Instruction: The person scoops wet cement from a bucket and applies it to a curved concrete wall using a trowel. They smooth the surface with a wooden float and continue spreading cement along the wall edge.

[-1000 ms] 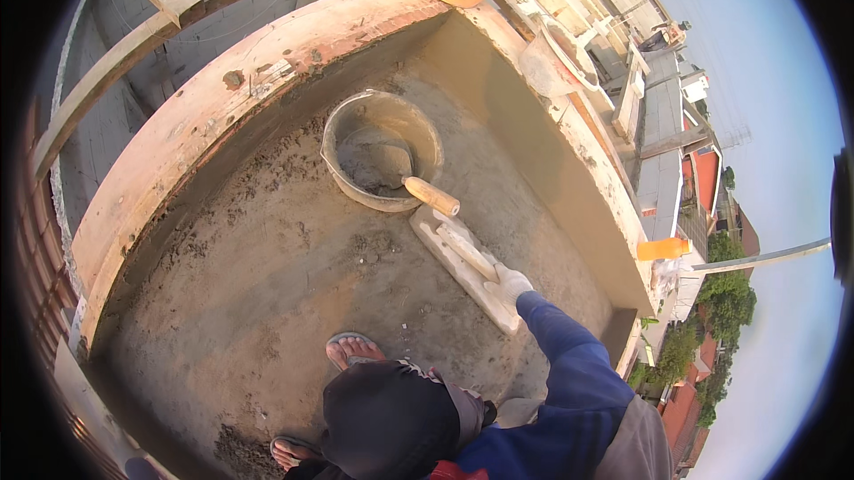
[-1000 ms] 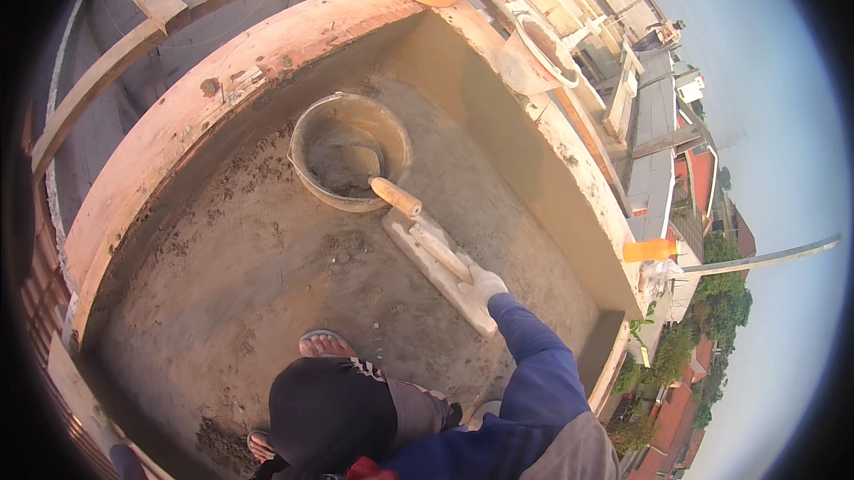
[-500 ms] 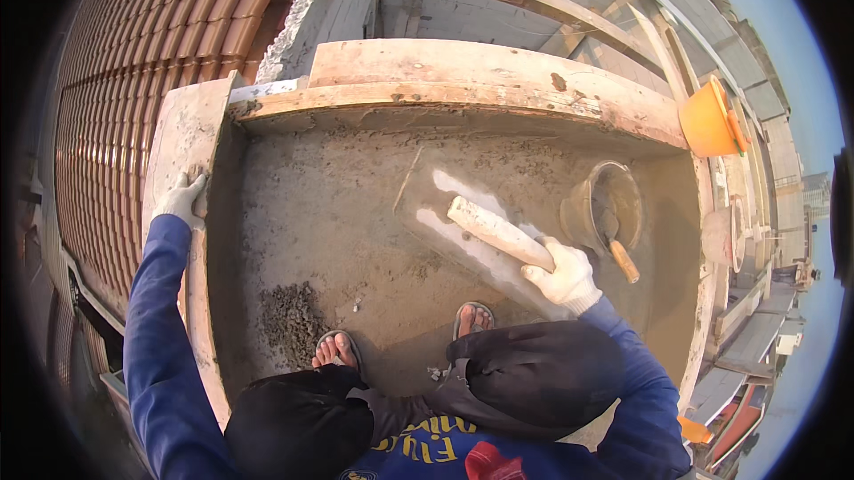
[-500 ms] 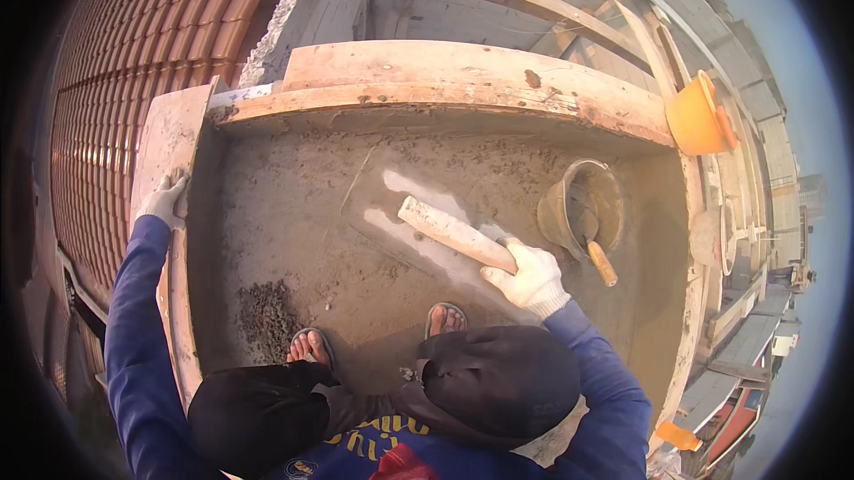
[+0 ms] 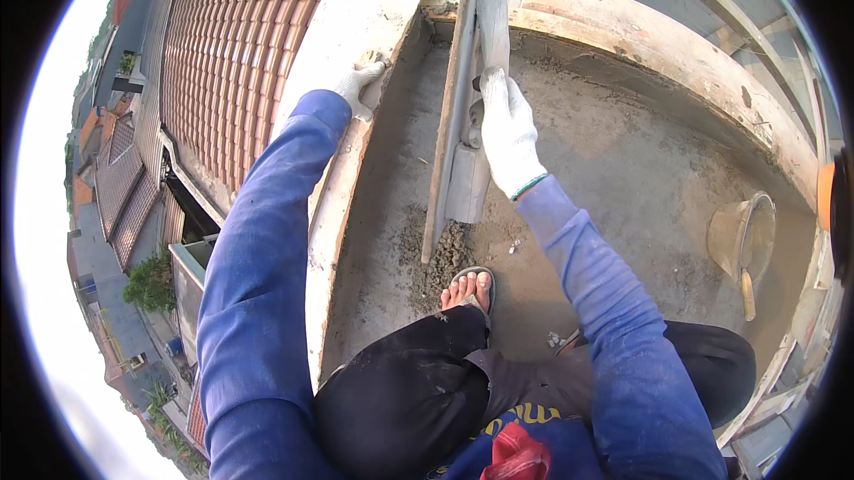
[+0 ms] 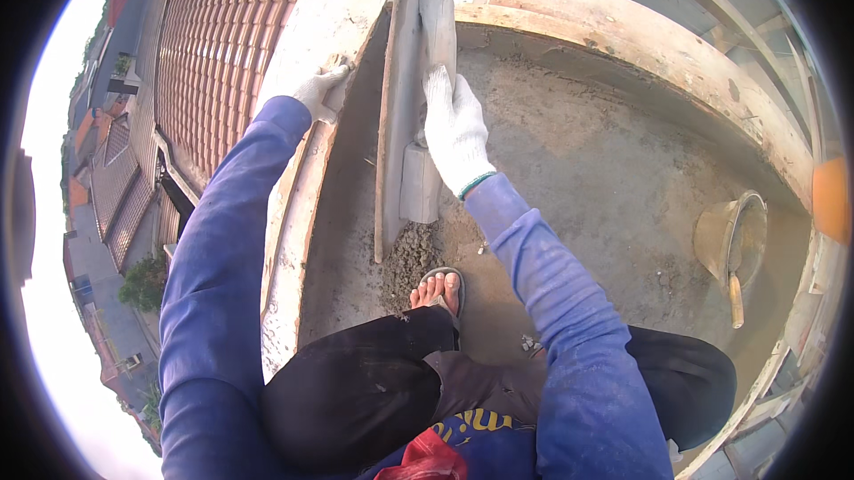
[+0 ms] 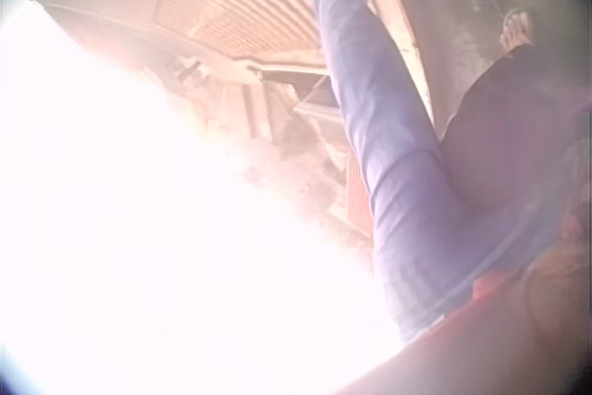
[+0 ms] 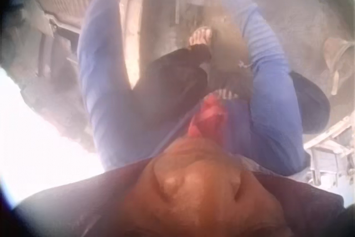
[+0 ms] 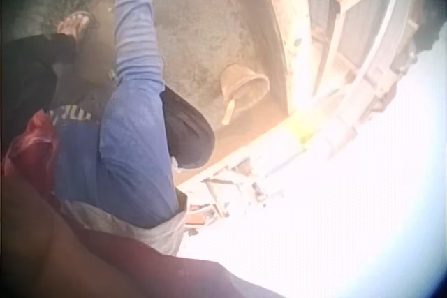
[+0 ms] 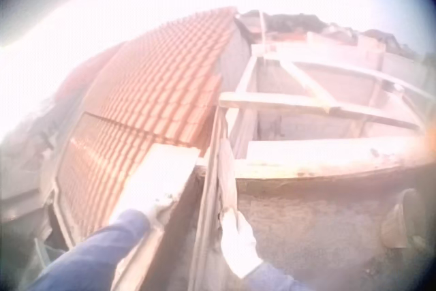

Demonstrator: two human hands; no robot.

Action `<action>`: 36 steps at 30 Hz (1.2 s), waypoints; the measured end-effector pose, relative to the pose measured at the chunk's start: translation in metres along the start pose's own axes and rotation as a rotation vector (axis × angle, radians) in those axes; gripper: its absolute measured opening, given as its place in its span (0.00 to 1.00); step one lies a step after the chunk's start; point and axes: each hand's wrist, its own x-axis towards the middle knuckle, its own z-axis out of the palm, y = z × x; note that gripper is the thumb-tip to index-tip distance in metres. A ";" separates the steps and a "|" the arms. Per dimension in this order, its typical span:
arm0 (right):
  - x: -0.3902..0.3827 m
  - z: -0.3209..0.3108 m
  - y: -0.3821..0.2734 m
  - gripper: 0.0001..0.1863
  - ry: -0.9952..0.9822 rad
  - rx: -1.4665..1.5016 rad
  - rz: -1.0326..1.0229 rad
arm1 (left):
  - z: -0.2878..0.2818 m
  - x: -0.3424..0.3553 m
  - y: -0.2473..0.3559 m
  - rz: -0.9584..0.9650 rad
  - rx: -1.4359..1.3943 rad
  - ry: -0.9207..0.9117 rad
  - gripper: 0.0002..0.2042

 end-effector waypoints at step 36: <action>-0.018 0.138 0.132 0.38 0.042 -0.087 0.282 | -0.010 -0.010 0.037 -0.036 0.114 0.043 0.48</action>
